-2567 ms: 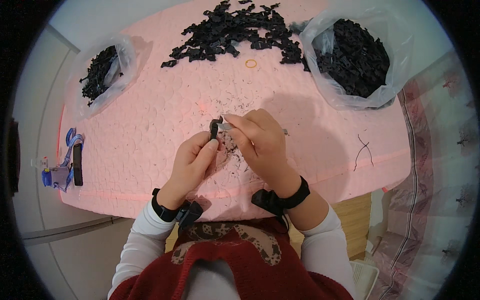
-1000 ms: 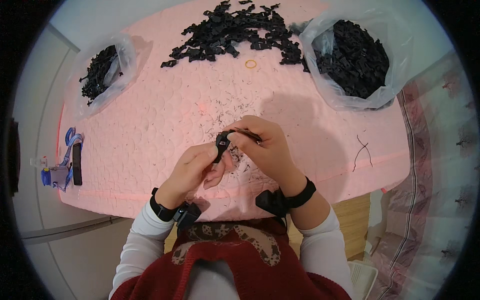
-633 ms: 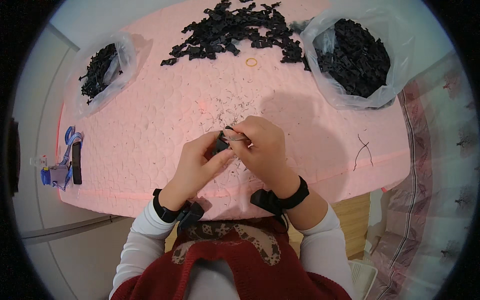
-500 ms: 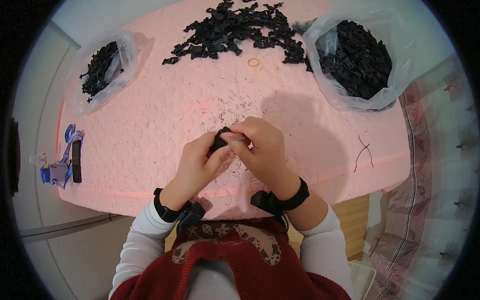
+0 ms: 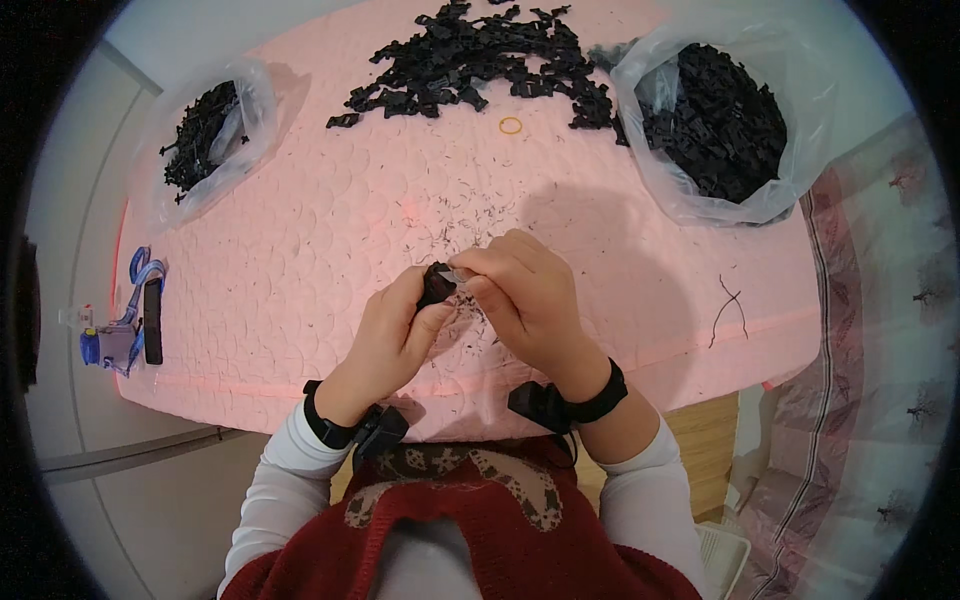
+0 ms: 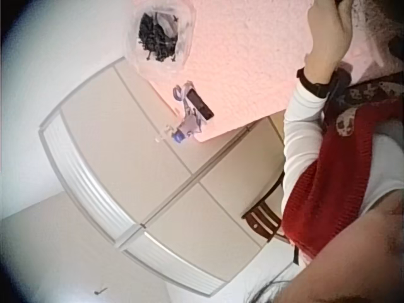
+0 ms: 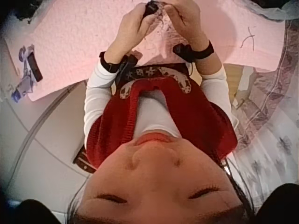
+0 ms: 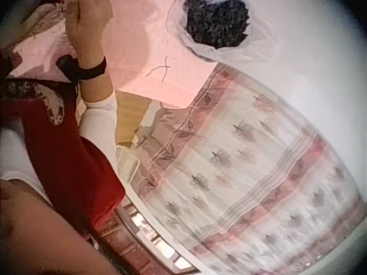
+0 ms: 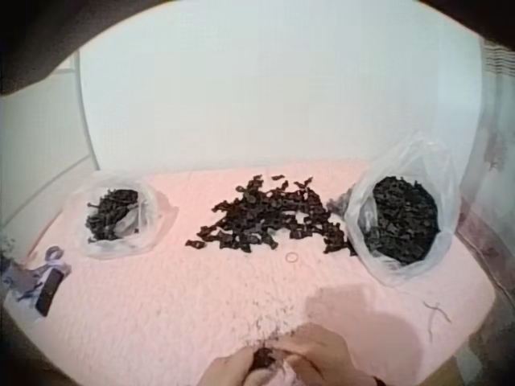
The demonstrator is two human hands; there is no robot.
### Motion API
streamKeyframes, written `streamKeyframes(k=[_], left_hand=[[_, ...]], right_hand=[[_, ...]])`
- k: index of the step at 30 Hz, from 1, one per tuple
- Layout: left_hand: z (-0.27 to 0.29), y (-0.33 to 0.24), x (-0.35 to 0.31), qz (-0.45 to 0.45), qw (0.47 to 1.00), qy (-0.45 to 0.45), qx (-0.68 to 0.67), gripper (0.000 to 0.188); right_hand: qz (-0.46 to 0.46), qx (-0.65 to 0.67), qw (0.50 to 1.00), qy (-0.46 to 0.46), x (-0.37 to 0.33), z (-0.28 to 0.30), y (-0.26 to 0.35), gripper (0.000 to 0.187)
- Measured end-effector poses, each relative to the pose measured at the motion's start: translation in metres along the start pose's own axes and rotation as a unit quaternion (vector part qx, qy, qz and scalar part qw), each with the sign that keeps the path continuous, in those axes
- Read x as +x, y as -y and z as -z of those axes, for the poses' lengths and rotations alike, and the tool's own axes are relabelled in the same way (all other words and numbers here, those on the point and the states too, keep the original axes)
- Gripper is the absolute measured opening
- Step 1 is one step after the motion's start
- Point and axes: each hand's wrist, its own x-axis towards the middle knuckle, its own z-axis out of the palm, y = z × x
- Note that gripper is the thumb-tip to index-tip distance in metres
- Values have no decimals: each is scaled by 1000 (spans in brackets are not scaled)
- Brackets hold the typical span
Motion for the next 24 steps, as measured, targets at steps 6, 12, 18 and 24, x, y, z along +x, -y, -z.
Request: streamKeyframes(k=[6, 12, 18, 24], left_hand=[[1, 0, 0, -4, 1000, 5, -4, 25], [3, -4, 0, -5, 1000, 19, 0, 27], [4, -3, -1, -36, 999, 22, 6, 28], [-3, 0, -5, -70, 994, 78, -7, 28]], right_hand=[[-4, -12, 1000, 5, 1, 2, 2, 12], [14, -24, 999, 15, 1, 4, 2, 11], [12, -25, 999, 37, 3, 7, 6, 10], [-5, -39, 999, 4, -1, -4, -7, 14]])
